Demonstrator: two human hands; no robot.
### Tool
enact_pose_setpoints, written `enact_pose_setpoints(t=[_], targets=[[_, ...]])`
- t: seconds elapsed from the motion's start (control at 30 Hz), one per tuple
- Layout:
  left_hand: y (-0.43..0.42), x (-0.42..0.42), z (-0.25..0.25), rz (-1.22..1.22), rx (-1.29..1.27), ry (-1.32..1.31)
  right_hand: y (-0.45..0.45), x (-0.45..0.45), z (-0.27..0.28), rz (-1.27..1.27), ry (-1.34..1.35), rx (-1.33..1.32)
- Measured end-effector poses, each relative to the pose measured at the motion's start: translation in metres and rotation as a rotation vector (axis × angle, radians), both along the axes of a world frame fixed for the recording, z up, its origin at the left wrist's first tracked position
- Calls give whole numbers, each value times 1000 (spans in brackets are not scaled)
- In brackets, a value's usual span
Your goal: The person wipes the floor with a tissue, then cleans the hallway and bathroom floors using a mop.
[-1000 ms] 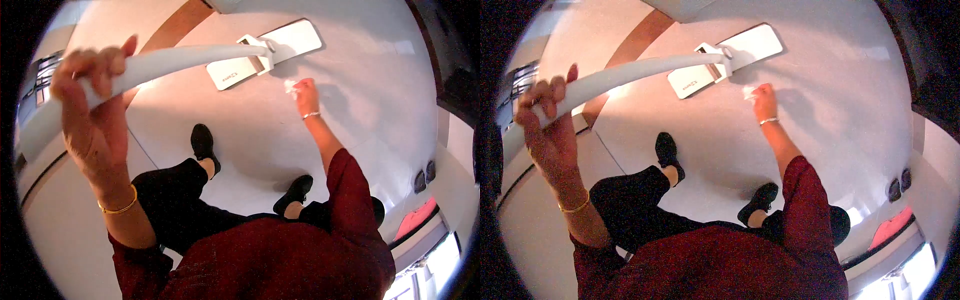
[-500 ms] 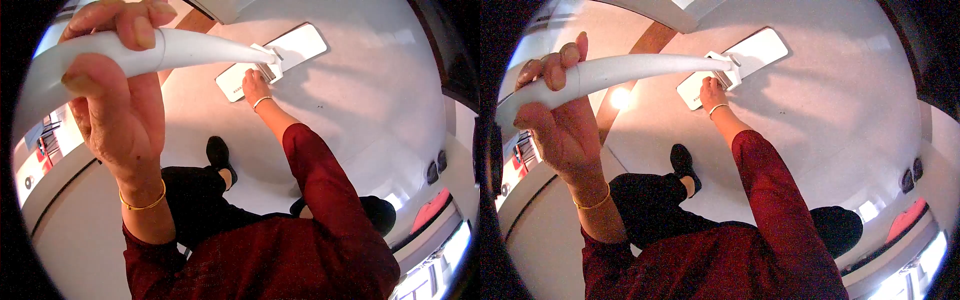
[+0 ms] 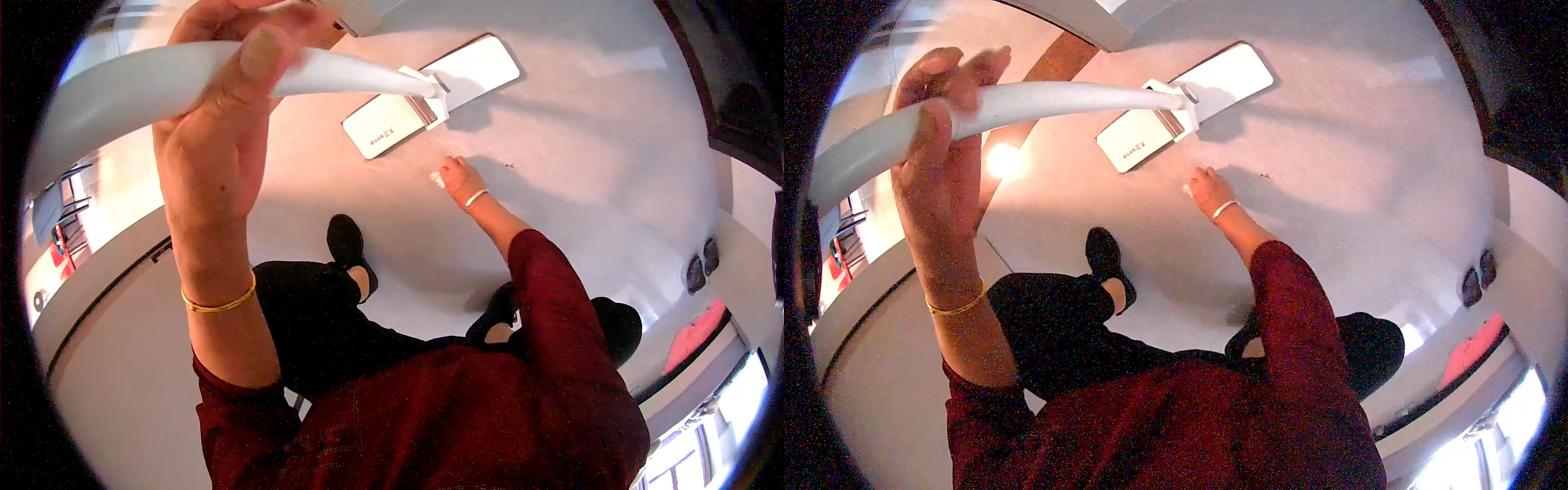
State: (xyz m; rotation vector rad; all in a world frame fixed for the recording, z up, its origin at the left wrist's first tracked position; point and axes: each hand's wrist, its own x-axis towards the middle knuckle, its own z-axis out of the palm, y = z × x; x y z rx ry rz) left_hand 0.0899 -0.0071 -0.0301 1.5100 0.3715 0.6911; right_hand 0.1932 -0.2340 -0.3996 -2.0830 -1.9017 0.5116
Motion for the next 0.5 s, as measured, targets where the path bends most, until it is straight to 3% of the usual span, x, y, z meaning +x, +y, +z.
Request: enact_pose_setpoints(t=[0.07, 0.13, 0.17, 0.27, 0.33, 0.4, 0.47, 0.5], targets=[[-1, -1, 4, -23, 6, -36, -23, 22, 5, -75, -13, -126], [0, -5, 9, 31, 51, -17, -38, 48, 10, -237, -37, -70], [0, -6, 19, -56, 143, -131, -43, 61, 14, -321, -46, -39], [-8, -20, 66, -51, 210, -99, -64, 100, 32, -613, 121, -22], [-16, -27, 82, -55, 221, -70, -81, 124, 34, -680, 93, -10], [-29, -46, 93, 70, 444, 16, -96, 141, 35, -735, 46, -2], [-48, -72, 112, 336, 872, 206, -106, 150, 37, -781, 12, -34], [-56, -80, 126, 364, 833, 159, -109, 152, 41, -821, 16, -38]])
